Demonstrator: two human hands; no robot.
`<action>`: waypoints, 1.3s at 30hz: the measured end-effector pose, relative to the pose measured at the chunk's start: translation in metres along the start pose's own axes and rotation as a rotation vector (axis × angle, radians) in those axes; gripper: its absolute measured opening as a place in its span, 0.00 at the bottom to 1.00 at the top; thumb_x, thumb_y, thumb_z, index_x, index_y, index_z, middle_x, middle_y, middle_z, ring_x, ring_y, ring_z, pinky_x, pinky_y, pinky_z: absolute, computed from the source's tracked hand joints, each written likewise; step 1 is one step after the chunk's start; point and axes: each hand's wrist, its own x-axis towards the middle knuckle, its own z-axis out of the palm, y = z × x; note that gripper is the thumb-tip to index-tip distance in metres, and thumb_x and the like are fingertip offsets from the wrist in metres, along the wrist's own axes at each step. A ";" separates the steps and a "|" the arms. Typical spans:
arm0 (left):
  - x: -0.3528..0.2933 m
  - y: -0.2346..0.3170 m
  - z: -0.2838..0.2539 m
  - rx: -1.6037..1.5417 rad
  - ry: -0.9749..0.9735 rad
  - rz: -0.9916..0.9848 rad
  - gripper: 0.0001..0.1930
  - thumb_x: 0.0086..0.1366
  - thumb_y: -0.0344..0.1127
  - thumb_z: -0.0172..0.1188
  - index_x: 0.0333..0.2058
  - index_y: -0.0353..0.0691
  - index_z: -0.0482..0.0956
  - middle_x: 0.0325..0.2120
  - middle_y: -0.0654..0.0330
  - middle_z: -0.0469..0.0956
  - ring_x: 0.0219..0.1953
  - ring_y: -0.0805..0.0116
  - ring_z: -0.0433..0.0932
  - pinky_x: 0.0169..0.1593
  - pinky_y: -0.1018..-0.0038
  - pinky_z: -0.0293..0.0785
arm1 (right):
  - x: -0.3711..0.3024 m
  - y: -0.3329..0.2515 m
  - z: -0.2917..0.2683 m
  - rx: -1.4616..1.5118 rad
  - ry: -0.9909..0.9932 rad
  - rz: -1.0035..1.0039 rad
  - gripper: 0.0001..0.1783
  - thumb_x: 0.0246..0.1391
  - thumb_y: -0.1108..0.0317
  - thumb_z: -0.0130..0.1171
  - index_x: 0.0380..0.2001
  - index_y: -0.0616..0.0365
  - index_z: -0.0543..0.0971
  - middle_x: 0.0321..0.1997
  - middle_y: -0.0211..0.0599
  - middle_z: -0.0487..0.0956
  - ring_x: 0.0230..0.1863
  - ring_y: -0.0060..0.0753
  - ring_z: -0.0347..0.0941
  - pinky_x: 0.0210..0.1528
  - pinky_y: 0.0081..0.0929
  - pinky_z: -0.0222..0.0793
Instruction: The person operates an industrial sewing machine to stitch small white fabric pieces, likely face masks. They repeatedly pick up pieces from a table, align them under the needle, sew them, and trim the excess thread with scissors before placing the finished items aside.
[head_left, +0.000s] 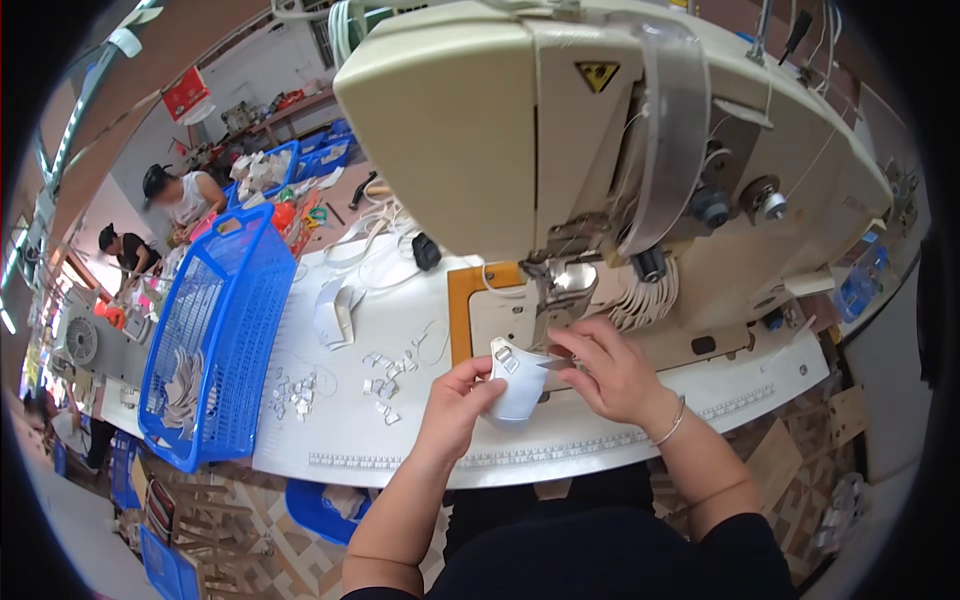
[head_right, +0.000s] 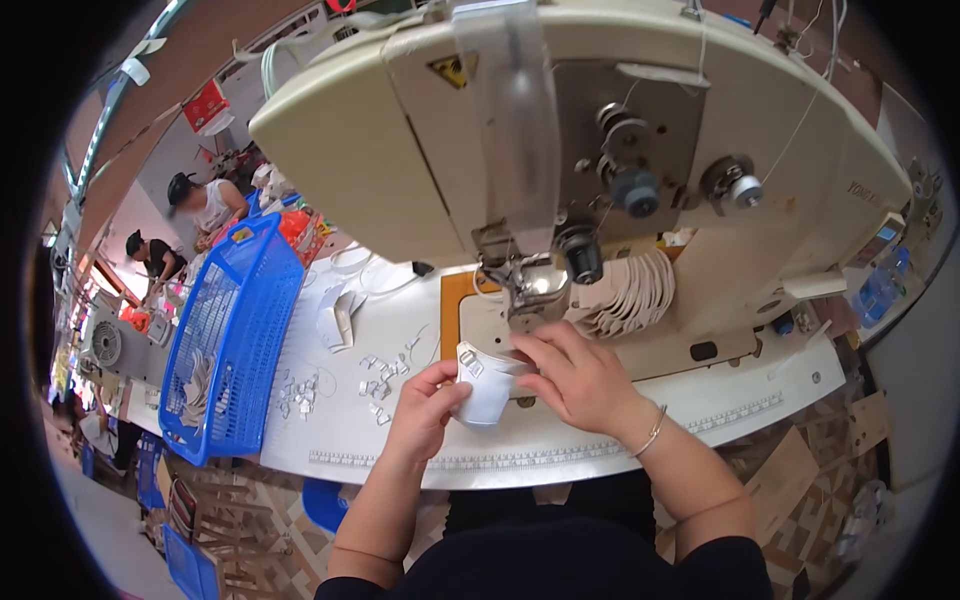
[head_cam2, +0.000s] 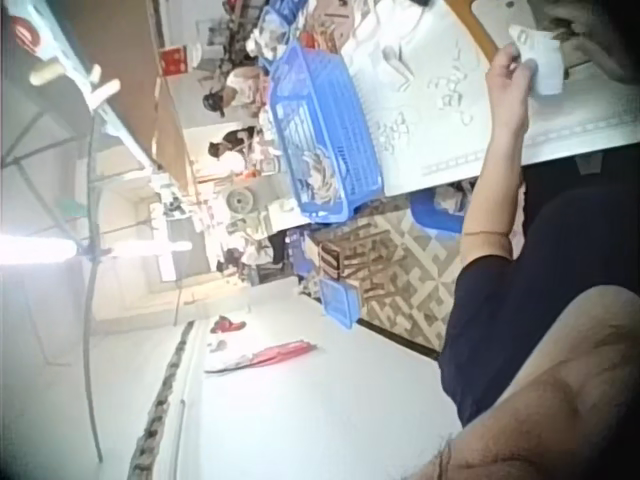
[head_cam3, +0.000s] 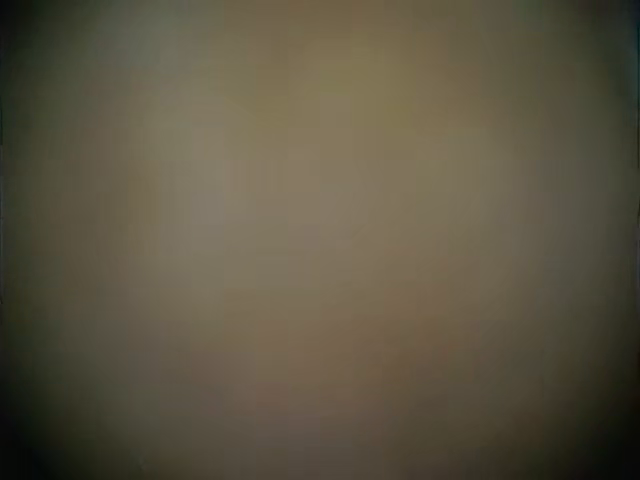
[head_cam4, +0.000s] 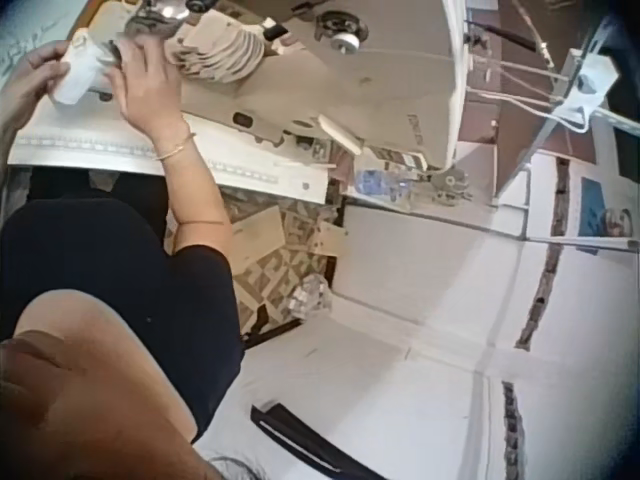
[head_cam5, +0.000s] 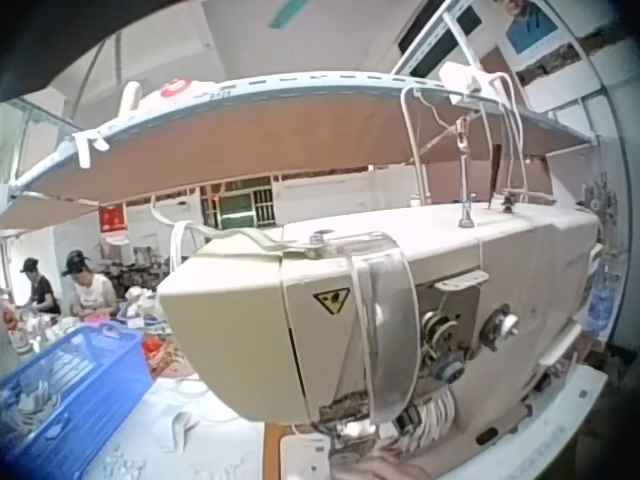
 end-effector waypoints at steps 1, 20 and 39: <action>-0.006 0.006 0.003 -0.003 0.052 0.013 0.13 0.56 0.27 0.57 0.42 0.32 0.75 0.30 0.64 0.75 0.31 0.80 0.72 0.36 0.83 0.68 | 0.004 0.001 0.003 -0.015 -0.010 -0.082 0.21 0.46 0.60 0.60 0.44 0.55 0.73 0.35 0.36 0.70 0.29 0.32 0.72 0.30 0.27 0.69; -0.025 0.018 -0.005 0.056 0.032 0.079 0.11 0.55 0.25 0.60 0.39 0.34 0.76 0.29 0.64 0.76 0.31 0.76 0.74 0.37 0.82 0.70 | 0.029 -0.015 0.003 0.112 0.041 -0.178 0.11 0.43 0.68 0.63 0.33 0.55 0.77 0.28 0.30 0.71 0.27 0.28 0.73 0.25 0.23 0.69; -0.014 0.013 -0.008 1.596 0.156 1.430 0.10 0.43 0.31 0.59 0.29 0.45 0.78 0.26 0.67 0.73 0.31 0.72 0.74 0.37 0.74 0.62 | 0.013 -0.032 0.005 -0.077 -0.096 -0.057 0.10 0.43 0.65 0.62 0.29 0.56 0.77 0.26 0.28 0.69 0.21 0.29 0.72 0.22 0.24 0.68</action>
